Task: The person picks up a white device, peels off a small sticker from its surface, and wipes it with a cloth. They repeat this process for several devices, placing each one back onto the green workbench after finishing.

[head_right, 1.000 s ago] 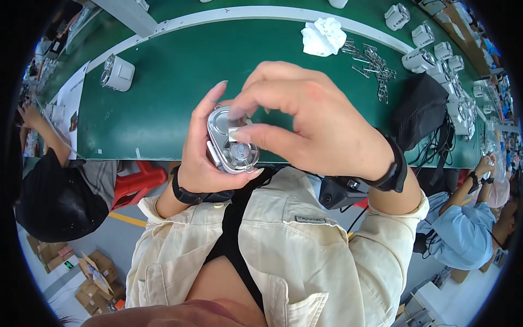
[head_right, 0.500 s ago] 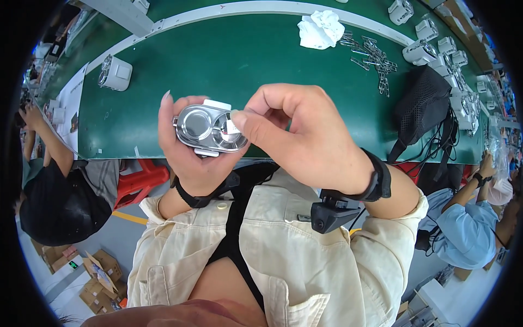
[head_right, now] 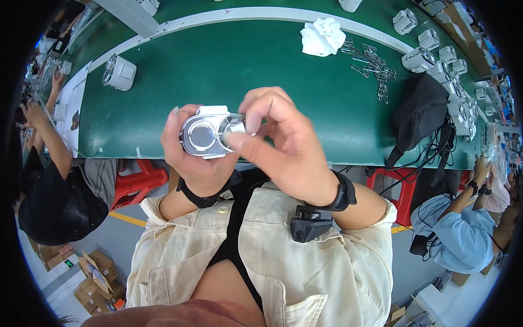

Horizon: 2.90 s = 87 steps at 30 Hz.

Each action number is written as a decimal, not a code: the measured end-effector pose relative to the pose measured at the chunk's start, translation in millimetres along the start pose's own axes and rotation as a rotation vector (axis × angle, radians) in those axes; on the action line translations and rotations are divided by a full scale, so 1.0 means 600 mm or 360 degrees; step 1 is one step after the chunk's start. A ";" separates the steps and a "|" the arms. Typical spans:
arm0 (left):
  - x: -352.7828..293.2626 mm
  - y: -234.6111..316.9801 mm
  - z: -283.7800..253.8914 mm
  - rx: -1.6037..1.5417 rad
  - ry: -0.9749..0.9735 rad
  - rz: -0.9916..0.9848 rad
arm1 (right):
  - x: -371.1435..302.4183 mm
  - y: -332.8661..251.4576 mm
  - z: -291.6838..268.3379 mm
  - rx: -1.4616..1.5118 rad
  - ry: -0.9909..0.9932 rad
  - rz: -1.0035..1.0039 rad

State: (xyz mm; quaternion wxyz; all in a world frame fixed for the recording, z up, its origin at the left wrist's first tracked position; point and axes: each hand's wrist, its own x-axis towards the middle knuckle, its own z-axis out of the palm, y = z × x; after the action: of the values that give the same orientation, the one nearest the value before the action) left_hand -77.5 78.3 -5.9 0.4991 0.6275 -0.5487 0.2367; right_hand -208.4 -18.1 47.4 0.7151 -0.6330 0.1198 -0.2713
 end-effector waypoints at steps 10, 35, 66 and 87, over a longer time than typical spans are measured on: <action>0.004 -0.005 0.005 -0.0019 0.0095 0.0144 | 0.002 0.017 0.002 0.0582 -0.0058 0.0104; 0.015 0.003 0.001 0.0138 -0.0061 -0.0069 | 0.004 0.036 -0.005 0.0290 0.0211 -0.0210; -0.004 0.019 0.007 -0.0227 -0.0164 -0.0462 | 0.031 0.049 0.008 0.0679 -0.0053 0.0119; -0.001 0.008 0.013 -0.0512 -0.0178 -0.0375 | 0.046 0.013 -0.021 0.0805 -0.0291 0.0346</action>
State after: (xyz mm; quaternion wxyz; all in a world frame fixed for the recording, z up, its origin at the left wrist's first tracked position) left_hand -84.0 72.2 -7.6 0.5860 0.6117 -0.5290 0.0507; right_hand -189.9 -43.2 42.3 0.8830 -0.4398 0.0506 -0.1562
